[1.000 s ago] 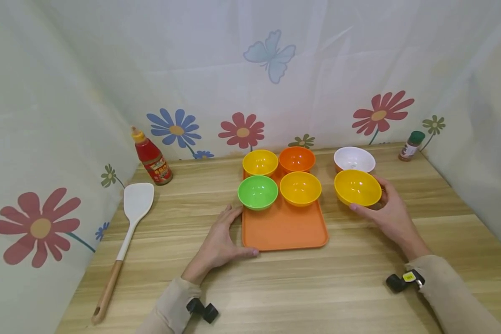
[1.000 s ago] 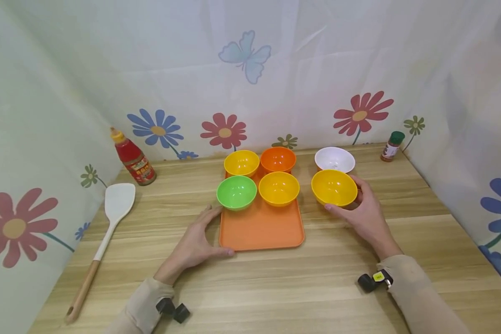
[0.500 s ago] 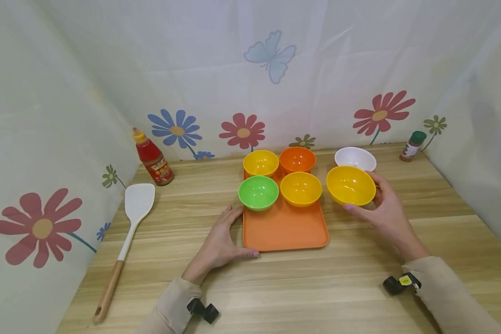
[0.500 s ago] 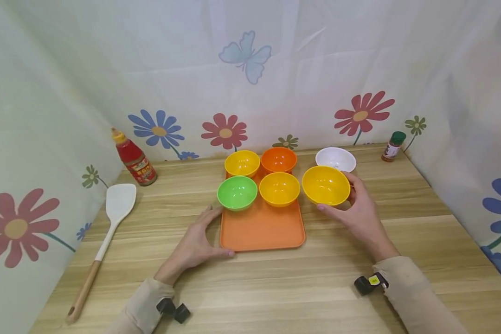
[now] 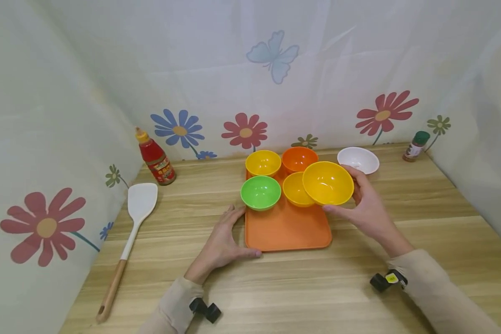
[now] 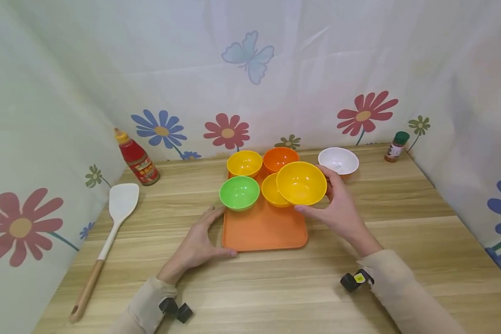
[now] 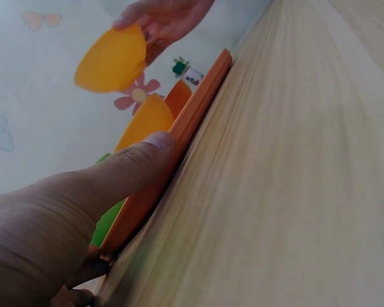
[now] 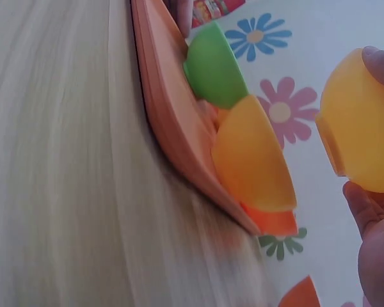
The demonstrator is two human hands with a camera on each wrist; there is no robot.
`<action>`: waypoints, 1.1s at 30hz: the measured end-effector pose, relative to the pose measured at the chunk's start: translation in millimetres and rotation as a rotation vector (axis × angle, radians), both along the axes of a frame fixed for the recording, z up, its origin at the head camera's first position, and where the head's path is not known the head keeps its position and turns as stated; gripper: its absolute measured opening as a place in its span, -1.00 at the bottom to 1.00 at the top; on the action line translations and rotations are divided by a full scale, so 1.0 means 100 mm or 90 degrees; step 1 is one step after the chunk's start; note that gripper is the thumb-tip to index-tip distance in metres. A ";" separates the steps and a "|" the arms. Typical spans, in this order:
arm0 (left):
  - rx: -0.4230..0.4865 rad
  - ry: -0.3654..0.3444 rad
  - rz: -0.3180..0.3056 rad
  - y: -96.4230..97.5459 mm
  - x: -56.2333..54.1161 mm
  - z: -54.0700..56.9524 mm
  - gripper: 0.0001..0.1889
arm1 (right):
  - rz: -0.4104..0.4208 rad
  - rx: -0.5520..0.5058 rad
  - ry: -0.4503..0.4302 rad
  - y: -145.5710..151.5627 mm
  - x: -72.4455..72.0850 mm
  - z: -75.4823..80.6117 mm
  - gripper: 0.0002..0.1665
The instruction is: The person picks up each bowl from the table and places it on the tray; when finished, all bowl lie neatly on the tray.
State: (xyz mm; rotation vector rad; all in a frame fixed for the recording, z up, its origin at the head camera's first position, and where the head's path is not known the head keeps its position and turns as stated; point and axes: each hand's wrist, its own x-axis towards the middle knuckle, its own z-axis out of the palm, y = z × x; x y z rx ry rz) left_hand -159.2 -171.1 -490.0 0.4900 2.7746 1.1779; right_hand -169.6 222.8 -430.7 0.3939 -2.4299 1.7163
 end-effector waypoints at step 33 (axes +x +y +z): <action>-0.003 -0.004 0.008 0.01 -0.01 -0.01 0.39 | 0.141 -0.022 0.013 -0.76 0.06 -0.09 0.26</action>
